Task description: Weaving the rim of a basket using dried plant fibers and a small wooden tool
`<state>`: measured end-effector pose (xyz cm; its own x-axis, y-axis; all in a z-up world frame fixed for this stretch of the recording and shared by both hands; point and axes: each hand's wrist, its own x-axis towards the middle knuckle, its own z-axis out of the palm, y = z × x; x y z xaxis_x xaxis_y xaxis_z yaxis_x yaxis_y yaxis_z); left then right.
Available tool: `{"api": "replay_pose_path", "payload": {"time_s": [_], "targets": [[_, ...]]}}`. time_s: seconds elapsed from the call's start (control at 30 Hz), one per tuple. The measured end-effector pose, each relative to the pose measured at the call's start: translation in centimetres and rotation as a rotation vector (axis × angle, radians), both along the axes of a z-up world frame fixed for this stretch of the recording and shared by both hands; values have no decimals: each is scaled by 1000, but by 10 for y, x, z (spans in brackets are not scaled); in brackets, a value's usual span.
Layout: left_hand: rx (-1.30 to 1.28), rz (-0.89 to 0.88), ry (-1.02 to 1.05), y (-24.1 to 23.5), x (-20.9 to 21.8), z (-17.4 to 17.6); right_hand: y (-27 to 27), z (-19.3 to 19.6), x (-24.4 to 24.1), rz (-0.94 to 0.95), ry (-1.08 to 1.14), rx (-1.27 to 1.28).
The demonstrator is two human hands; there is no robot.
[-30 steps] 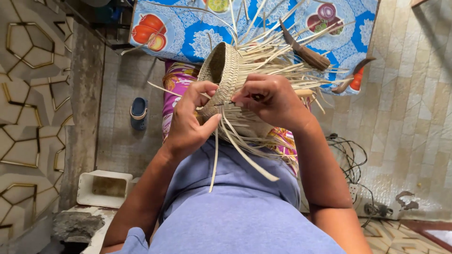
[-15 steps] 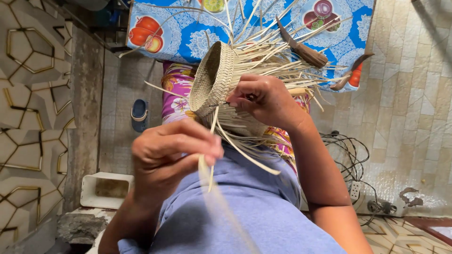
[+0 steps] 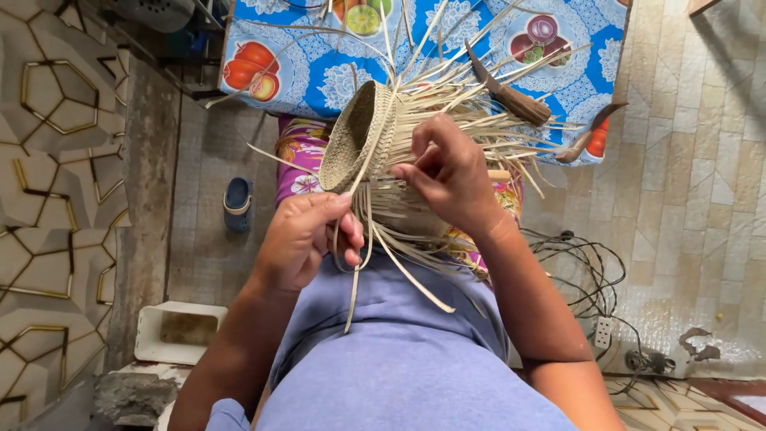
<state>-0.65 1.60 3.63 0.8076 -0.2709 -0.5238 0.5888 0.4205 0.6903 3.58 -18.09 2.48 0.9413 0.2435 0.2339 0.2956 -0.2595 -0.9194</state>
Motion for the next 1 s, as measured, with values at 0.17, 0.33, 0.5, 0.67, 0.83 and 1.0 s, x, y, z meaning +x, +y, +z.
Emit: {"api": "replay_pose_path", "payload": {"time_s": [0.17,0.33,0.5,0.67,0.83,1.0], "targets": [[-38,-68,-35,-8,1,4,7,16,-7,86,-290,-290],[-113,-88,-116,6,2,8,-5,3,1,152,-268,-300],[127,-255,-437,49,2,24,-16,14,6,161,-78,-154],[716,-154,-703,34,44,37,-10,24,9,215,-22,-161],[990,-632,-550,-16,65,65,-8,28,7,243,14,-188],[1073,-660,-654,-10,63,45,-15,24,10,317,58,-120]]}}
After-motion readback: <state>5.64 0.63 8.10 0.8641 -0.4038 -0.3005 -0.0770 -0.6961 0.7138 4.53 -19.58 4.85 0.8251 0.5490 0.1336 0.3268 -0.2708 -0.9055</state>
